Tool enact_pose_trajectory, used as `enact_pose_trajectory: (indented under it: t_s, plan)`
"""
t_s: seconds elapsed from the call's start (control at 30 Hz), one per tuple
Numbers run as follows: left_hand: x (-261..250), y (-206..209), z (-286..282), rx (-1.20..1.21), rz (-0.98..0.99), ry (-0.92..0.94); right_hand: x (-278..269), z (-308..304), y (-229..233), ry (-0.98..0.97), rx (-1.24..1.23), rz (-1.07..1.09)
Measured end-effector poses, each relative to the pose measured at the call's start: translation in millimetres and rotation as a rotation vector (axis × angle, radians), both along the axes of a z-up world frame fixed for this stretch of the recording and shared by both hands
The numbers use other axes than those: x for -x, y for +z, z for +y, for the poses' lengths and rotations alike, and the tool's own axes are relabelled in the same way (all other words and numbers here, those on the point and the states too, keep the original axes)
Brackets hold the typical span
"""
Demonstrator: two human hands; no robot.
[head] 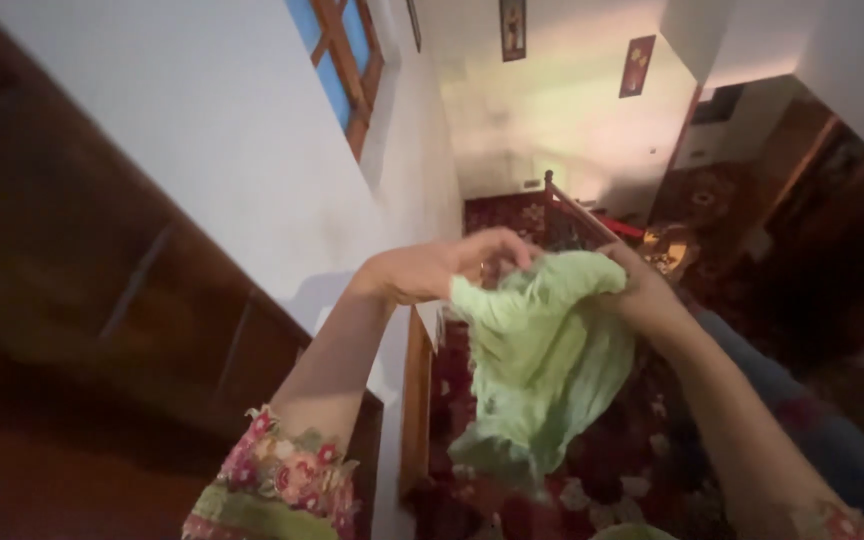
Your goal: Hanging wet clothes from a basin onto a staircase railing to dry.
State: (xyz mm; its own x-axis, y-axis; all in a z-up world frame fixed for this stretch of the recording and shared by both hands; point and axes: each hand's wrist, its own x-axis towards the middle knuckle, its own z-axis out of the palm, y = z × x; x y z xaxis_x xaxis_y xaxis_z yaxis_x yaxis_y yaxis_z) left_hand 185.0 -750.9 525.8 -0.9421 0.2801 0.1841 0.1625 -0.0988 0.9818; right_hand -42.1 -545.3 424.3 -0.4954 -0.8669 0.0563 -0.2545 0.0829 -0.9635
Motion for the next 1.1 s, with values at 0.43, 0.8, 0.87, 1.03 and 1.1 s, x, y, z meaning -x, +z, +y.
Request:
enact_pose_trajectory:
  t_s: [0.43, 0.8, 0.87, 1.03, 1.1]
  plan:
    - [143, -38, -52, 1.19, -0.115, 0.342, 40, -30, -20, -0.373, -0.132, 0.559]
    - [213, -63, -95, 0.564, 0.161, 0.847, 108, -41, -57, -0.082, -0.36, 0.402]
    - [209, -60, -104, 0.576, 0.257, 0.809, 125, -47, -82, -0.126, -0.317, 0.395]
    - [198, -50, -154, 1.047, 0.365, 0.814, 187, -54, -95, -0.232, 0.087, 0.17]
    - [187, -33, -158, 1.337, 0.356, 0.793, 188, -50, -46, -0.248, 0.073, 0.079]
